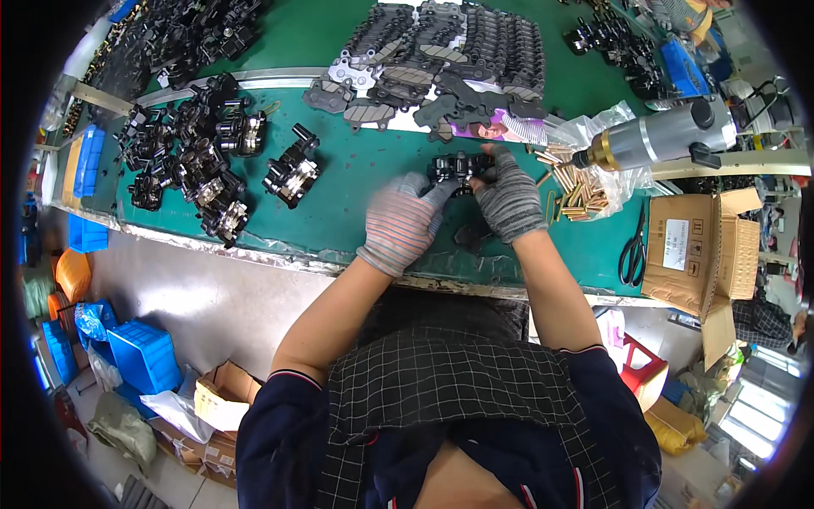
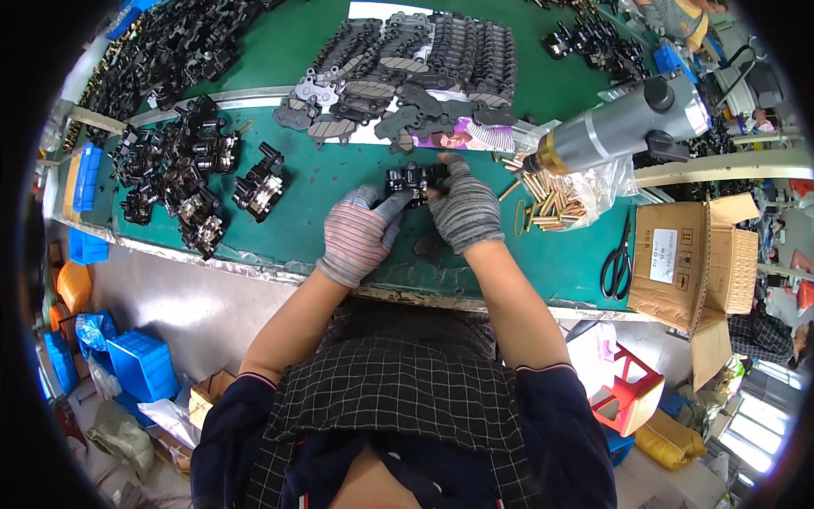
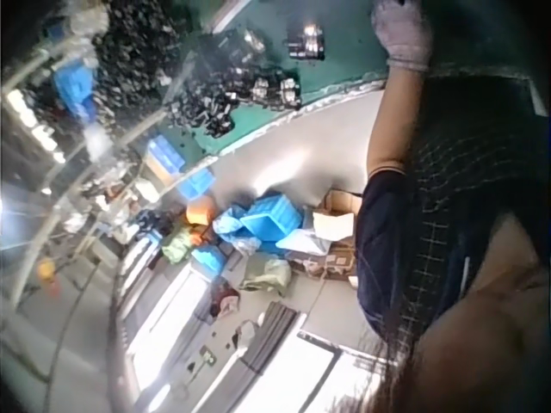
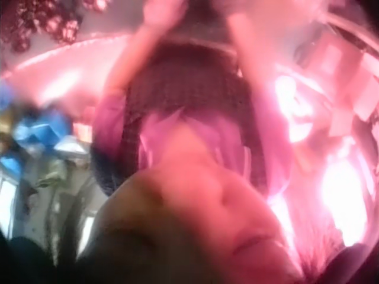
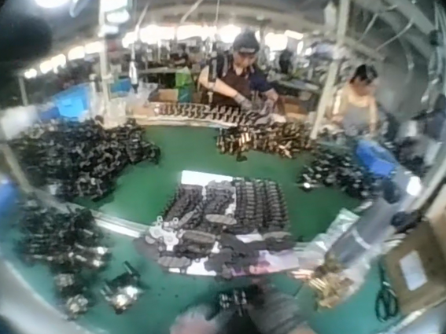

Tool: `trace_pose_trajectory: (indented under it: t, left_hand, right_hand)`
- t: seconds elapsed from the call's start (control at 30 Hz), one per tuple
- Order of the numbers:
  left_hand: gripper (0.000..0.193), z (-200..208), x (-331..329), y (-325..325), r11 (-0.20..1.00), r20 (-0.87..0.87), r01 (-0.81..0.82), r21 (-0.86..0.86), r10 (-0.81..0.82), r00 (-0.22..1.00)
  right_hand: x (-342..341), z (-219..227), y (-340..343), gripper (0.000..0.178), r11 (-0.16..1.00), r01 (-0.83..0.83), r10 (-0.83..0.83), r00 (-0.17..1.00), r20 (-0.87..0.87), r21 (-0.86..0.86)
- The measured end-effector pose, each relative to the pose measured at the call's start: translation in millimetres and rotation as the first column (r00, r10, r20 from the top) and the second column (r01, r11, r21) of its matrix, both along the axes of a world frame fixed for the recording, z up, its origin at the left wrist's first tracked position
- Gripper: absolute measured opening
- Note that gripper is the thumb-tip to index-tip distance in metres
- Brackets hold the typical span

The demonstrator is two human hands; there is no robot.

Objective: Assembling small metal components into black plastic housings using a pneumatic screwdriver at a workstation.

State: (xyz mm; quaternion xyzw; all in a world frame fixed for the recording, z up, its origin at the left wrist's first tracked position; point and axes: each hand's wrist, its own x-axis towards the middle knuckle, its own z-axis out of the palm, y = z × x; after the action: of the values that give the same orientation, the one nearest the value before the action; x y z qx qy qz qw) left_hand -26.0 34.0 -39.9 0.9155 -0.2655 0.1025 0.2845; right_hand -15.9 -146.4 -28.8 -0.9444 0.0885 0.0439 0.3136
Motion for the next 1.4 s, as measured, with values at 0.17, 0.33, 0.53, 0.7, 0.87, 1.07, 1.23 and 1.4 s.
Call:
trace_pose_trajectory:
  t: [0.17,0.33,0.53,0.7,0.87,1.07,1.23,1.4]
  left_hand:
    - [0.025,-6,-1,-5,0.999,0.022,-0.005,-0.043,0.006,1.0]
    - [0.025,-11,0,-6,0.994,0.127,0.067,-0.085,-0.056,0.99]
    - [0.028,-12,-2,-10,0.999,0.091,0.011,0.043,-0.015,0.996]
    - [0.037,-10,4,-10,0.99,0.096,-0.002,0.141,-0.012,0.995]
    - [0.039,3,10,-13,0.96,0.086,-0.018,0.279,-0.007,0.996]
    - [0.033,18,-23,-7,0.997,-0.07,0.025,0.075,-0.02,0.997]
    - [0.029,13,-36,-7,0.993,-0.068,0.1,0.057,-0.096,0.993]
    - [0.031,11,-39,0,0.991,-0.216,0.114,0.076,-0.095,0.972]
  right_hand:
    - [15,-13,-8,0.056,0.991,-0.057,0.053,0.998,-0.03,-0.123]
    - [17,-23,-27,0.053,0.963,-0.138,0.147,0.989,-0.022,0.231]
    - [5,6,6,0.047,0.998,-0.052,0.052,0.998,-0.02,-0.046]
    - [-20,-18,-52,0.041,0.977,-0.21,0.206,0.872,0.444,-0.04]
    - [-45,6,-55,0.039,0.694,-0.585,0.674,0.732,0.094,-0.42]
    - [-54,2,-50,0.039,0.732,-0.615,0.587,0.788,-0.187,-0.291]
    - [-66,-21,-37,0.037,0.749,-0.564,0.643,0.746,0.176,-0.348]
    - [-65,-18,-45,0.034,0.803,-0.546,0.593,0.686,0.423,-0.241]
